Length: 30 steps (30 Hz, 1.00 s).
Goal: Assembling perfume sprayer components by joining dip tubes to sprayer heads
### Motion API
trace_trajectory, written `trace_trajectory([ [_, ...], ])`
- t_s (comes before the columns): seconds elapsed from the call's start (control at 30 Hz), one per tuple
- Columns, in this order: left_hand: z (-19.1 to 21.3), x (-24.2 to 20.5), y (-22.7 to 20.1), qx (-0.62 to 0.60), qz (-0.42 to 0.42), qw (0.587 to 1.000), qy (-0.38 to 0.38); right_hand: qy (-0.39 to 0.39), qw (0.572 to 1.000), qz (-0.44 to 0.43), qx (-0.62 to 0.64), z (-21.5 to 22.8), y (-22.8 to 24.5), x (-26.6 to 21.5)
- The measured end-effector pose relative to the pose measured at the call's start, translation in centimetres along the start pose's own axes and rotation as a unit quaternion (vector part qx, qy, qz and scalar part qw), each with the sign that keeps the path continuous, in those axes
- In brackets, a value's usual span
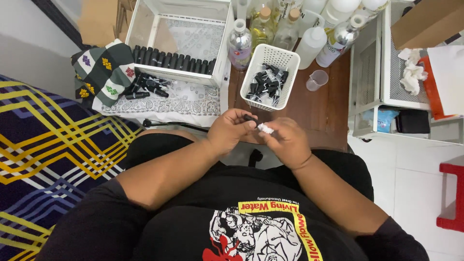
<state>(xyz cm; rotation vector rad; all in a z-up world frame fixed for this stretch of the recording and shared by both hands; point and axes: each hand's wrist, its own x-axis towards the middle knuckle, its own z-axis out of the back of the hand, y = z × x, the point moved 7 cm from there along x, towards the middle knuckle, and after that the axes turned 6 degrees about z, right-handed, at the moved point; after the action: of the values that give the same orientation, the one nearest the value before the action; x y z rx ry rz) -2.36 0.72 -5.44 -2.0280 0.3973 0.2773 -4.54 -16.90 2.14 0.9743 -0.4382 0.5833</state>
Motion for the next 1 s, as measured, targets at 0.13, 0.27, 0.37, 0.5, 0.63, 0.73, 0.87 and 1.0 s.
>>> trace_trajectory([
  [0.13, -0.7, -1.1, -0.3, -0.006, 0.014, 1.0, 0.002, 0.011, 0.999, 0.034, -0.016, -0.3, -0.1, -0.4],
  [0.27, -0.1, -0.9, -1.7, -0.034, -0.003, 0.999, -0.016, 0.048, 0.995, 0.089, -0.023, -1.0, -0.4, -0.3],
  [0.37, 0.9, -0.7, -3.5, -0.026, -0.039, 0.998, -0.03, 0.075, 0.993, 0.088, -0.015, -0.4, -0.7, 0.0],
  [0.5, 0.1, -1.7, -8.4, -0.069, -0.104, 0.992, -0.017, 0.073, 0.994, -0.076, 0.021, -0.1, -4.9, -1.5],
  [0.63, 1.6, -1.2, -10.4, -0.083, -0.132, 0.988, -0.017, 0.063, 0.978, -0.197, 0.027, -0.3, -9.6, -3.0],
  [0.73, 3.2, -0.5, -10.0, -0.092, -0.091, 0.99, -0.052, 0.067, 0.951, -0.301, 0.027, -1.0, -12.3, -4.7],
  [0.87, 4.4, 0.3, -9.0, -0.186, -0.053, 0.981, -0.027, 0.077, 0.937, -0.339, 0.034, -1.8, -13.5, -5.3],
  [1.0, 5.5, 0.8, -8.5, -0.194, -0.02, 0.978, -0.072, 0.093, 0.93, -0.353, 0.046, -2.4, -13.7, -5.6],
])
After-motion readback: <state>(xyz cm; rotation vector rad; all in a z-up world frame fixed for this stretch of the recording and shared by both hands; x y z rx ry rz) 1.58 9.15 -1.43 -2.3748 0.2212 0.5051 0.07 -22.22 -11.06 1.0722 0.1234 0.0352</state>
